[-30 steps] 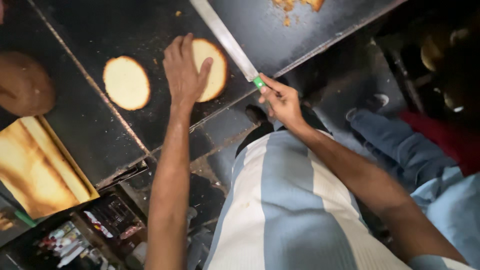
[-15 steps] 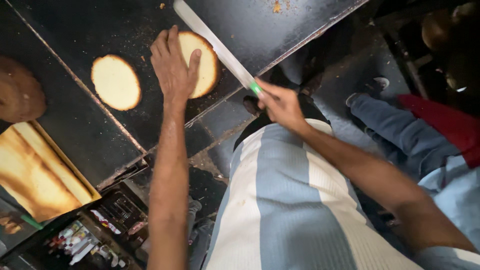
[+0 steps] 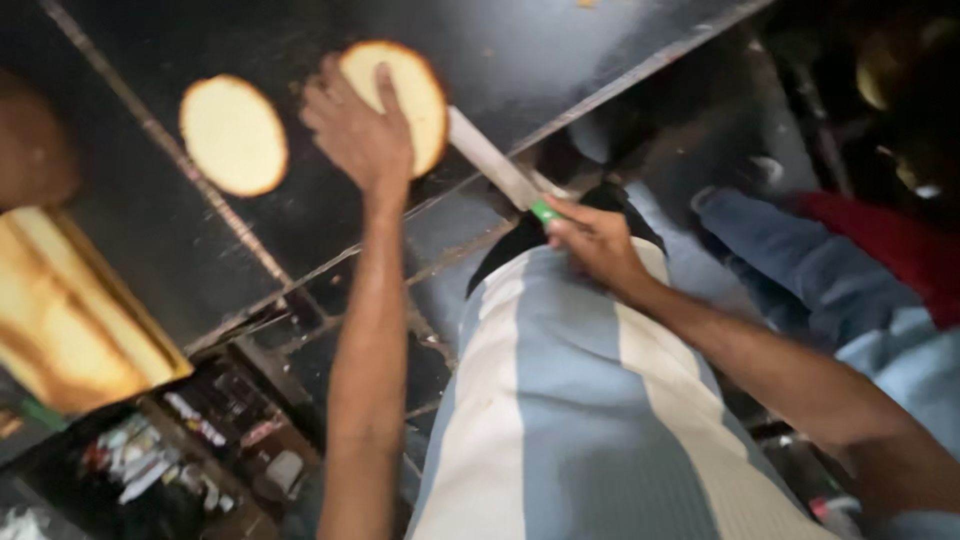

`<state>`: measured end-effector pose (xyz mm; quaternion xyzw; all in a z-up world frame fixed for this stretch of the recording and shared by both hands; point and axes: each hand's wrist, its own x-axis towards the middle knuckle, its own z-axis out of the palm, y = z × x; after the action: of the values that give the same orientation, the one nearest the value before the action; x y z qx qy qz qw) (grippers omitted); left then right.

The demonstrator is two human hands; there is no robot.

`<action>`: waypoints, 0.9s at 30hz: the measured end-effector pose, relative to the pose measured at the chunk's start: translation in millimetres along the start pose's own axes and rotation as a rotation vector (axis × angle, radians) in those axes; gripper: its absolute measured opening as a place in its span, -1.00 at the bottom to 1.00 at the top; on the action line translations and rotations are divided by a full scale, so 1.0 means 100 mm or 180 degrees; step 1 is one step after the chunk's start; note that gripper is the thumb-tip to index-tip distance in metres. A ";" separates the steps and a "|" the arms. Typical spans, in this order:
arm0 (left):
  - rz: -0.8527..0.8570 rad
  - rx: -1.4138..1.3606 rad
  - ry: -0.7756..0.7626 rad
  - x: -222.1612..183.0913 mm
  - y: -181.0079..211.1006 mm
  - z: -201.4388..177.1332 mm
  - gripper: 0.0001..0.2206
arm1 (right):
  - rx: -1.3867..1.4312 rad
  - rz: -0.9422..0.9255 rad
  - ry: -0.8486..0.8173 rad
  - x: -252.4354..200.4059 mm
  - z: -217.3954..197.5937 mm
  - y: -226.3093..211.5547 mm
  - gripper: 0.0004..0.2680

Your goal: The person slices several circular chocolate and plain cake sponges using a long serrated knife, removing the top crust and slicing them horizontally into layers on a dark counter.

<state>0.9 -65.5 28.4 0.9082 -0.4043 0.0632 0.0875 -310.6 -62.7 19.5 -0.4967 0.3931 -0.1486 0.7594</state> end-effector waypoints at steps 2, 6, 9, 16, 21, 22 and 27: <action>-0.0004 -0.0017 0.0000 0.04 -0.09 -0.06 -0.44 | 0.0240 0.0137 -0.0026 0.28 0.21 -0.02 -0.69; -0.1012 -0.0116 -0.0427 -0.02 -0.19 -0.03 -0.42 | 0.0179 -0.0054 0.0044 0.70 0.34 -0.20 -0.72; -0.0650 -0.0344 0.0245 -0.05 -0.21 0.11 -0.44 | -0.0163 -0.0540 -0.0204 0.54 0.19 -0.09 -0.70; -0.1518 -0.1061 0.0099 -0.09 -0.31 0.14 -0.50 | 0.0129 -0.0094 -0.0174 0.55 0.36 -0.22 -0.71; -0.0910 -0.0750 0.0719 -0.14 -0.29 0.26 -0.53 | -0.0231 -0.0419 -0.0266 0.51 0.28 -0.22 -0.71; -0.0334 -0.1005 0.1313 -0.12 -0.32 0.29 -0.52 | -0.0239 -0.0882 -0.0295 0.32 0.20 -0.19 -0.71; -0.0945 -0.2749 0.1071 -0.24 -0.38 0.47 -0.50 | 0.0094 0.0248 -0.0152 0.35 0.35 -0.22 -0.71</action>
<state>15.8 -32.9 -26.2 0.8140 -0.2399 0.0224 0.5285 -258.4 -72.2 29.8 -0.4732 0.3916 -0.1128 0.7810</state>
